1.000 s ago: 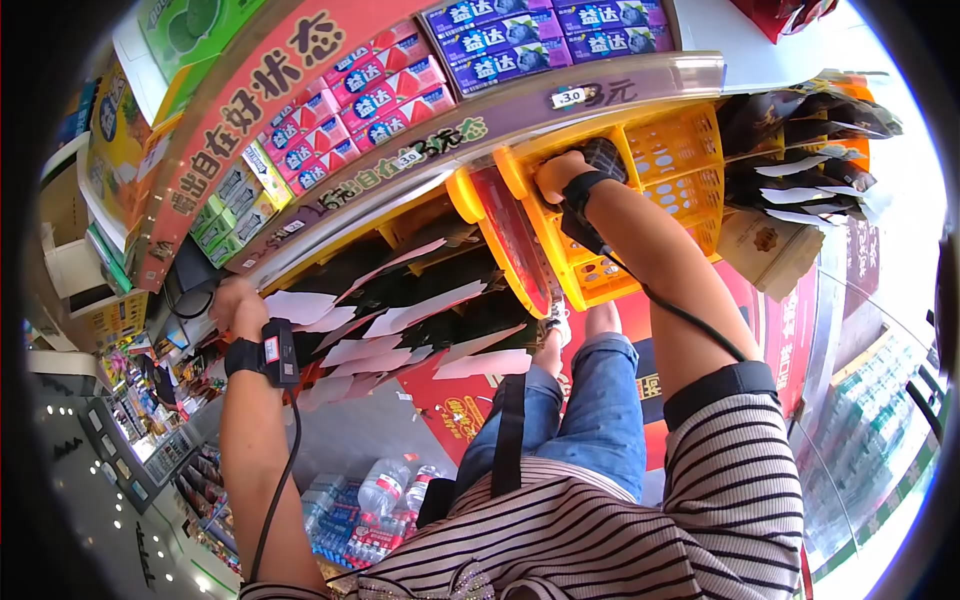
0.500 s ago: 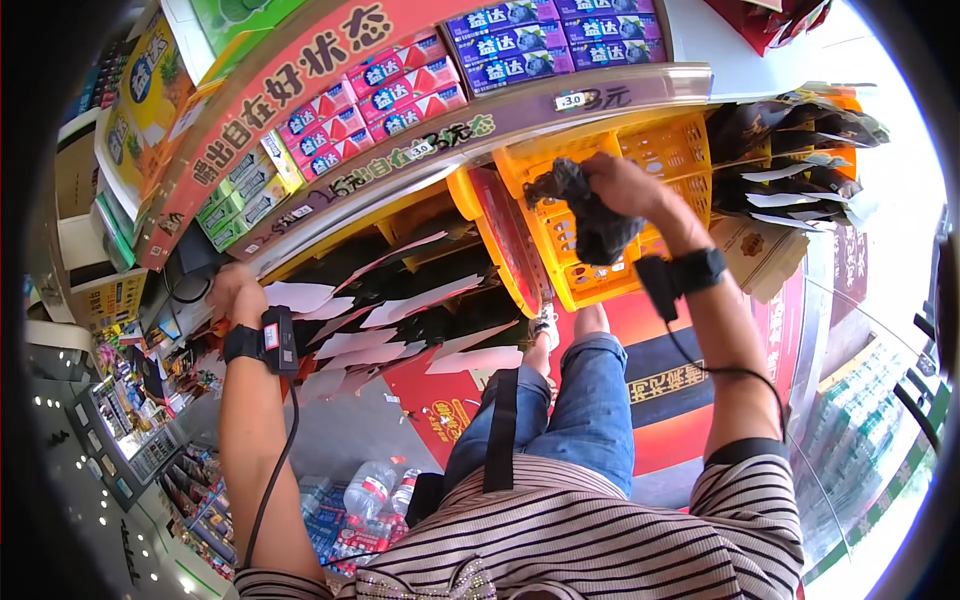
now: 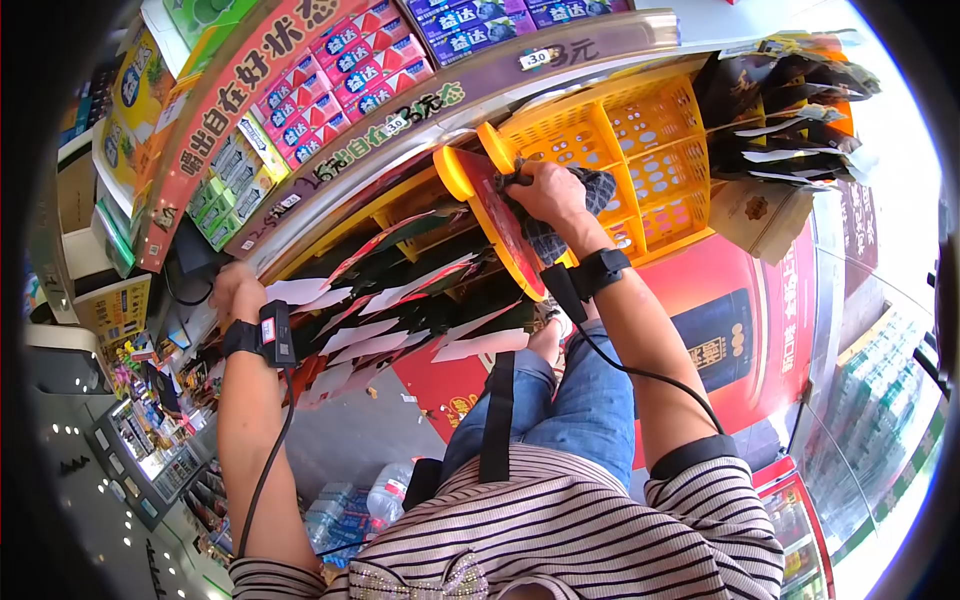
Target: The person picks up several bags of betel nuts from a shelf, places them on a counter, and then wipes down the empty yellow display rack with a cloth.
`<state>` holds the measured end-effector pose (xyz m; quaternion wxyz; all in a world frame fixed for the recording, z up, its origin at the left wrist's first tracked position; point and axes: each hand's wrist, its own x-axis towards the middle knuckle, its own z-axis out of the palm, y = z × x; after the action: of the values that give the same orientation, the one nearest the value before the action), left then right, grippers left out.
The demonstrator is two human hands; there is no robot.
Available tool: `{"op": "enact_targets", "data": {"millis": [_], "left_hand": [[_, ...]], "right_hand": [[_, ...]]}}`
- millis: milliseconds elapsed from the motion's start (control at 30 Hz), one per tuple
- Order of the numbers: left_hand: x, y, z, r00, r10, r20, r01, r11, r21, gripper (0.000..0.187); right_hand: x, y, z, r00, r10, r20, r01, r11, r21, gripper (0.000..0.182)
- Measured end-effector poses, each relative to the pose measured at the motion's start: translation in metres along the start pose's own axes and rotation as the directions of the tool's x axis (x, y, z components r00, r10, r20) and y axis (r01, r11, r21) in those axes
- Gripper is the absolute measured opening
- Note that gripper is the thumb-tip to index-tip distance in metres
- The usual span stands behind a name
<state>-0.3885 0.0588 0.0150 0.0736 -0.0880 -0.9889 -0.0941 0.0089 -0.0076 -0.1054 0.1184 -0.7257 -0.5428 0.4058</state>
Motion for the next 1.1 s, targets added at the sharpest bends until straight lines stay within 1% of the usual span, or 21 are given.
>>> {"op": "enact_targets", "data": {"millis": [100,200,233,267,300,333,367,400,433,500,533,567,600,667,733,767,833,900,933,967,1100], "left_hand": [[-0.001,0.002,0.0,0.998,-0.066,-0.017,0.065,0.998,-0.024,0.047],[-0.009,0.002,-0.006,0.999,-0.05,-0.011,0.05,0.997,-0.056,0.046],[-0.008,0.001,-0.006,0.999,-0.043,-0.002,0.043,0.998,-0.052,0.046],[-0.005,0.001,-0.004,0.999,-0.034,0.007,0.034,0.998,-0.05,0.046],[-0.004,0.004,-0.003,0.999,-0.05,0.005,0.05,0.997,-0.067,0.046],[-0.003,0.007,-0.002,0.998,-0.065,0.002,0.065,0.994,-0.084,0.047],[-0.002,0.008,0.0,0.993,-0.114,-0.013,0.112,0.987,-0.114,0.047],[-0.001,0.004,0.001,0.986,-0.164,-0.029,0.158,0.978,-0.139,0.048],[0.007,0.002,0.006,0.99,-0.137,-0.024,0.134,0.985,-0.107,0.048],[0.007,0.003,0.002,0.996,-0.088,-0.015,0.087,0.995,-0.056,0.05],[-0.009,0.004,-0.006,0.991,-0.137,-0.009,0.135,0.983,-0.127,0.052],[-0.009,0.003,-0.007,0.993,-0.116,-0.004,0.115,0.986,-0.124,0.052],[-0.008,0.002,-0.006,0.996,-0.094,-0.001,0.094,0.988,-0.122,0.051],[-0.005,0.001,-0.005,0.997,-0.079,-0.001,0.078,0.99,-0.115,0.051],[-0.001,0.002,-0.002,0.996,-0.092,0.001,0.091,0.99,-0.108,0.05],[-0.003,0.003,-0.002,0.995,-0.102,-0.016,0.099,0.987,-0.127,0.05],[-0.009,0.004,-0.003,0.991,-0.128,-0.05,0.118,0.979,-0.164,0.049],[-0.015,0.002,-0.012,1.0,0.007,0.025,-0.004,0.996,-0.094,0.047],[-0.013,-0.002,-0.011,0.999,0.02,0.04,-0.016,0.996,-0.084,0.046],[-0.01,-0.005,-0.01,0.998,0.033,0.056,-0.029,0.997,-0.074,0.045],[-0.019,0.004,-0.01,0.996,-0.083,-0.018,0.08,0.985,-0.151,0.043]], "right_hand": [[-0.022,0.009,-0.001,0.994,0.042,0.097,-0.04,0.999,-0.023,0.026],[-0.057,0.032,0.008,0.978,0.04,0.203,-0.01,0.989,-0.147,0.026],[-0.068,0.046,0.013,0.951,0.111,0.289,-0.04,0.97,-0.241,0.027],[-0.081,0.071,0.028,0.955,0.127,0.268,-0.048,0.958,-0.283,0.03],[-0.09,0.097,0.037,0.919,0.192,0.343,-0.07,0.939,-0.338,0.032],[-0.101,0.109,0.031,0.933,0.179,0.311,-0.073,0.943,-0.323,0.032],[-0.109,0.108,0.016,0.918,0.263,0.296,-0.185,0.945,-0.269,0.033],[-0.115,0.106,0.0,0.919,0.271,0.287,-0.23,0.958,-0.17,0.036],[-0.114,0.106,-0.011,0.922,0.278,0.27,-0.269,0.961,-0.069,0.038],[-0.103,0.104,-0.015,0.972,0.207,0.11,-0.225,0.956,0.186,0.041],[-0.092,0.097,-0.015,0.986,0.163,0.032,-0.166,0.957,0.239,0.041],[-0.081,0.085,-0.016,0.994,0.11,-0.019,-0.098,0.942,0.321,0.037],[-0.072,0.061,-0.024,0.993,0.105,-0.063,-0.08,0.945,0.317,0.039],[-0.047,0.029,-0.026,0.999,0.016,-0.043,0.005,0.898,0.44,0.039],[-0.011,0.017,0.003,0.989,-0.059,-0.134,0.097,0.949,0.299,0.048],[0.0,0.008,0.02,0.969,-0.002,-0.248,0.049,0.982,0.185,0.039],[0.012,-0.006,0.027,0.974,0.099,-0.206,-0.088,0.994,0.063,0.035],[0.014,-0.008,0.021,0.985,0.091,-0.144,-0.09,0.996,0.012,0.034],[0.011,-0.009,0.019,0.991,0.083,-0.107,-0.086,0.996,-0.021,0.034],[0.013,-0.007,0.019,0.99,0.085,-0.115,-0.085,0.996,0.007,0.033],[0.013,0.001,0.021,0.978,0.133,-0.161,-0.111,0.984,0.138,0.033]]}}
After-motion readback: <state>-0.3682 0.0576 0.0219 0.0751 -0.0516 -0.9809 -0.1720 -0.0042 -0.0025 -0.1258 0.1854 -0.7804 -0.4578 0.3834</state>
